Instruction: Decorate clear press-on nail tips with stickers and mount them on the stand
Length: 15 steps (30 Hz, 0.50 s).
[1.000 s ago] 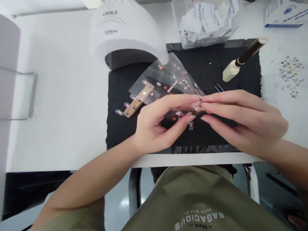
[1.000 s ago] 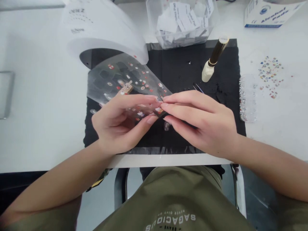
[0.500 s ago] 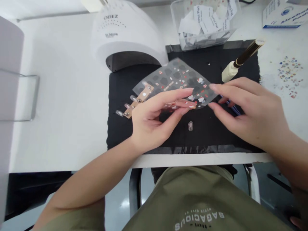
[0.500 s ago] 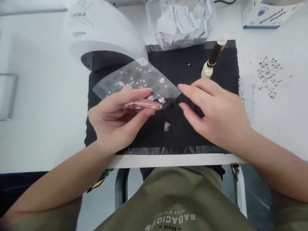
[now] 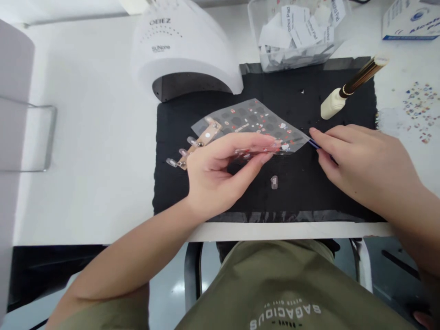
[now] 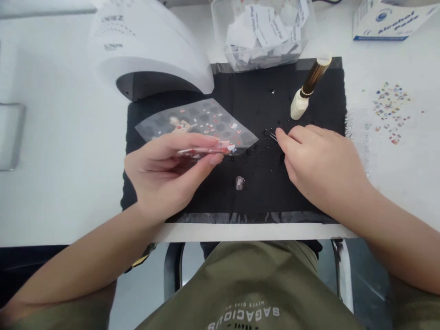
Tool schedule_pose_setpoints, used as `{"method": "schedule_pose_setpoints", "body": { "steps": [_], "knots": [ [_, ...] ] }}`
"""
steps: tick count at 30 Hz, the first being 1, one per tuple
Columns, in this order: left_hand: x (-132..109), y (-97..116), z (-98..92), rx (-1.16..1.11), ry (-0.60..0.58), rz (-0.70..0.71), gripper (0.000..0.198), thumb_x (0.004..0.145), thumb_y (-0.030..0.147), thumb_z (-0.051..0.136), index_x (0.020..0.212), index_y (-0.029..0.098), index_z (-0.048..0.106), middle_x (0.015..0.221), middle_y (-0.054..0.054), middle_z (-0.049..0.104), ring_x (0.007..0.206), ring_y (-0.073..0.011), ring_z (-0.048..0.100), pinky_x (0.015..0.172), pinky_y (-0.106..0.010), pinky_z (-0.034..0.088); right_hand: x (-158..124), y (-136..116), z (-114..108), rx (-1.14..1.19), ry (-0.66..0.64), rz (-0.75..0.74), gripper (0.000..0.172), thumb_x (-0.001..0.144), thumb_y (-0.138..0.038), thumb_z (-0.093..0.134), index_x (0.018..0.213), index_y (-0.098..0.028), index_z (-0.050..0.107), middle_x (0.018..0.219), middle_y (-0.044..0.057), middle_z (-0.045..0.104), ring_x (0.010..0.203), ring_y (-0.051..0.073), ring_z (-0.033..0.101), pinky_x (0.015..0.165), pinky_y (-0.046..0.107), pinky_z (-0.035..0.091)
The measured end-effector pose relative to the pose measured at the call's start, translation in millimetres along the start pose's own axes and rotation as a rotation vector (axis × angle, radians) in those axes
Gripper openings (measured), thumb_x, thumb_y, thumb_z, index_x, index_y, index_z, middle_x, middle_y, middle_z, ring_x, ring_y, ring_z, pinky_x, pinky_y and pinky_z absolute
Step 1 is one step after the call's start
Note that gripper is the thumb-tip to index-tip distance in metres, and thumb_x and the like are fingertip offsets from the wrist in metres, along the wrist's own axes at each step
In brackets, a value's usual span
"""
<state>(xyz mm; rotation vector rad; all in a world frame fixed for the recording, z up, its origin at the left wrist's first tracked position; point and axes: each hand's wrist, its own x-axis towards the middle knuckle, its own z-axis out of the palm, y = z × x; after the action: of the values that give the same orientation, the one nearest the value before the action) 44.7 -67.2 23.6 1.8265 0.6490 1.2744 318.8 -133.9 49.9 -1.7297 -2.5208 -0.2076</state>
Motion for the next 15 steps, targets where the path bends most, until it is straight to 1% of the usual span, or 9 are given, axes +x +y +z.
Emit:
{"method": "schedule_pose_setpoints", "body": {
  "steps": [2, 5, 8, 10, 11, 13, 15],
  "knots": [
    [0, 1, 0.3, -0.006, -0.004, -0.011, 0.03, 0.101, 0.007, 0.086, 0.121, 0.029, 0.089, 0.116, 0.0, 0.093, 0.105, -0.0198, 0.092, 0.098, -0.028, 0.079, 2, -2, -2, 0.003, -0.074, 0.028, 0.039, 0.108, -0.014, 0.052, 0.138, -0.015, 0.077, 0.114, 0.015, 0.084, 0.096, 0.035, 0.078, 0.069, 0.045, 0.05],
    [-1, 1, 0.5, -0.036, -0.007, 0.002, 0.034, 0.101, 0.006, 0.086, 0.126, 0.029, 0.087, 0.116, 0.001, 0.093, 0.105, -0.0188, 0.093, 0.1, -0.027, 0.079, 5, -2, 0, 0.041, -0.125, 0.067, 0.027, 0.098, -0.012, 0.056, 0.115, -0.019, 0.075, 0.107, 0.016, 0.078, 0.096, 0.036, 0.075, 0.069, 0.046, 0.05],
    [-1, 1, -0.5, -0.064, -0.043, -0.005, 0.034, 0.104, 0.007, 0.082, 0.131, 0.029, 0.086, 0.119, -0.001, 0.092, 0.108, -0.02, 0.092, 0.099, -0.028, 0.079, 9, 2, 6, 0.101, -0.163, 0.099, 0.026, 0.091, -0.009, 0.055, 0.109, -0.022, 0.068, 0.096, 0.014, 0.071, 0.094, 0.037, 0.072, 0.073, 0.047, 0.052],
    [0, 1, -1.9, -0.088, -0.074, -0.011, 0.034, 0.109, 0.011, 0.078, 0.136, 0.03, 0.084, 0.123, -0.002, 0.092, 0.112, -0.0224, 0.092, 0.098, -0.033, 0.08, 11, 5, 8, 0.136, -0.168, 0.094, 0.023, 0.089, -0.009, 0.055, 0.104, -0.024, 0.066, 0.094, 0.012, 0.068, 0.09, 0.034, 0.069, 0.074, 0.046, 0.051],
    [0, 1, -2.8, -0.103, -0.088, -0.014, 0.035, 0.111, 0.013, 0.076, 0.14, 0.031, 0.083, 0.126, -0.002, 0.091, 0.115, -0.024, 0.091, 0.099, -0.036, 0.081, 12, 6, 9, 0.146, -0.157, 0.096, 0.02, 0.09, -0.011, 0.056, 0.101, -0.025, 0.066, 0.094, 0.012, 0.068, 0.087, 0.032, 0.069, 0.073, 0.044, 0.051],
    [0, -1, -5.0, -0.128, -0.113, -0.029, 0.038, 0.112, 0.019, 0.076, 0.147, 0.034, 0.08, 0.134, -0.003, 0.089, 0.123, -0.0276, 0.089, 0.101, -0.041, 0.081, 13, 7, 8, 0.139, -0.092, 0.118, 0.015, 0.095, -0.016, 0.057, 0.102, -0.023, 0.068, 0.098, 0.012, 0.07, 0.082, 0.029, 0.068, 0.067, 0.042, 0.046],
    [1, -5, -7.1, -0.133, -0.132, -0.065, 0.04, 0.112, 0.026, 0.079, 0.151, 0.036, 0.078, 0.14, -0.004, 0.087, 0.129, -0.0304, 0.088, 0.1, -0.042, 0.081, 13, 5, 7, 0.115, 0.007, 0.145, 0.019, 0.102, -0.02, 0.056, 0.11, -0.019, 0.073, 0.103, 0.012, 0.074, 0.078, 0.026, 0.069, 0.062, 0.04, 0.041]
  ]
}}
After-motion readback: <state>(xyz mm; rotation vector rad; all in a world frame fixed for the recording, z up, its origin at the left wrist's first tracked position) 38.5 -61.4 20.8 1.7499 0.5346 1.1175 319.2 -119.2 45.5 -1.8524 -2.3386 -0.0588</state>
